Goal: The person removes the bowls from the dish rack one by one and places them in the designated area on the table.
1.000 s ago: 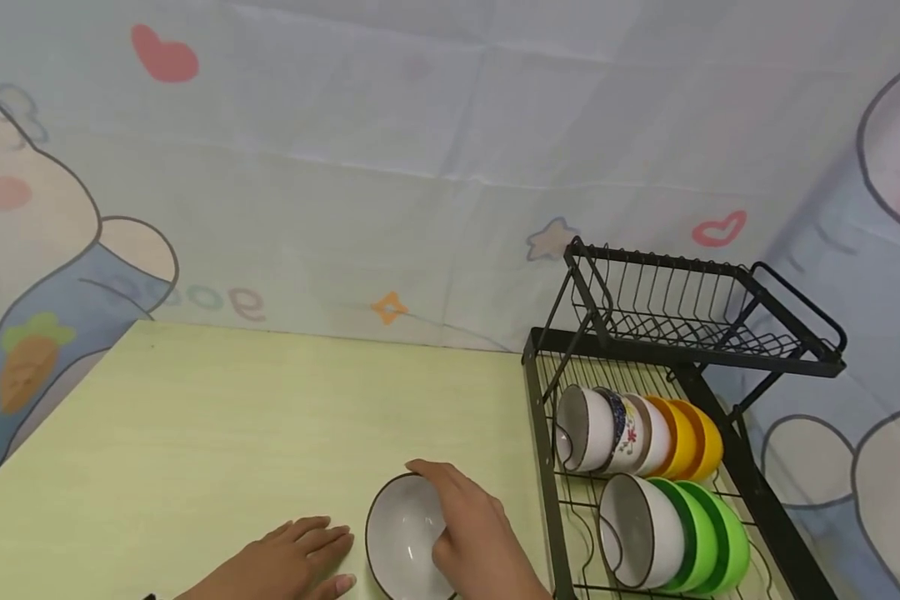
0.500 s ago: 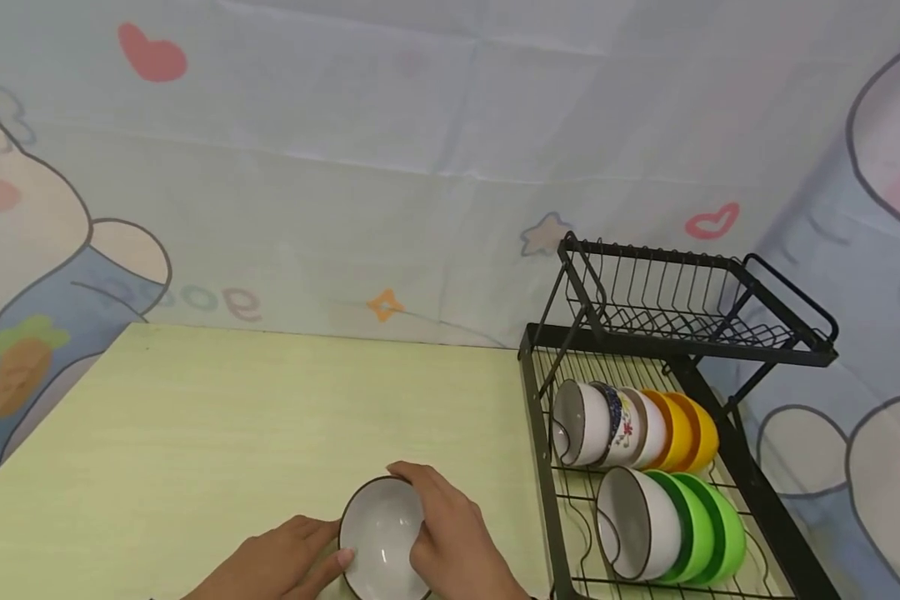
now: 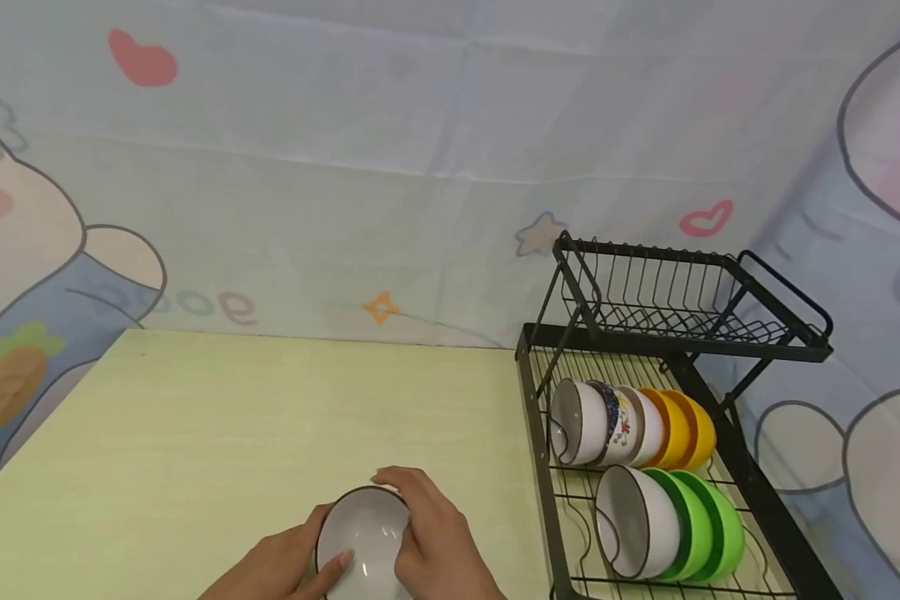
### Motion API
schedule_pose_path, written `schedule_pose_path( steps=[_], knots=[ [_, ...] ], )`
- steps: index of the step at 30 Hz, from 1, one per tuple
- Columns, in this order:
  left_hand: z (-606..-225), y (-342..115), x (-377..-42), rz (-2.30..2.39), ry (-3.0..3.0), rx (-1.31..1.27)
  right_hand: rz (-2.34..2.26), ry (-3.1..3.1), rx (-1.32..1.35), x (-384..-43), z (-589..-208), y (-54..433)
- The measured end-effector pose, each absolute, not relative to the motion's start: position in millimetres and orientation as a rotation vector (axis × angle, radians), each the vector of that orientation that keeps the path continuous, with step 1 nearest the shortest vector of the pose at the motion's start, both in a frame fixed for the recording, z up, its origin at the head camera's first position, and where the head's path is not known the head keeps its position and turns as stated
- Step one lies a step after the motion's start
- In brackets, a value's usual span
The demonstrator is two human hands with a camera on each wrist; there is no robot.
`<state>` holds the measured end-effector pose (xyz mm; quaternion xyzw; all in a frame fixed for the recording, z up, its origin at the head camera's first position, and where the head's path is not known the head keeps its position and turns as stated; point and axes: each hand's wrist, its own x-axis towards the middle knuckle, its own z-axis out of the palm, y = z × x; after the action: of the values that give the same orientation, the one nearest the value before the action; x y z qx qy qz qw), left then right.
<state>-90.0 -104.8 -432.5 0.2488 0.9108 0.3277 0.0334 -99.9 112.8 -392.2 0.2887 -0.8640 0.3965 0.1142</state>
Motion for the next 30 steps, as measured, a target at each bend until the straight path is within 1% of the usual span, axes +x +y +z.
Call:
schedule_pose_path(
  steps=[5,14,21,30],
  knots=[
    [-439.7,-104.7,-91.0,1.089,2.776,0.813,1.138,-2.489,0.894,-100.3,-397.0,108.0],
    [-446.4,-105.2,-96.5,1.058,2.861,0.834,1.174,-2.452,0.924,-97.2,-401.2,99.1],
    [-438.9,-107.2,-95.8,1.107,2.851,0.777,1.136,-2.423,0.944,-97.8,-406.6,94.4],
    [-431.9,-109.3,-97.0,1.116,2.933,0.835,1.053,-2.356,0.973,-100.1,-413.4,93.3]
  ],
)
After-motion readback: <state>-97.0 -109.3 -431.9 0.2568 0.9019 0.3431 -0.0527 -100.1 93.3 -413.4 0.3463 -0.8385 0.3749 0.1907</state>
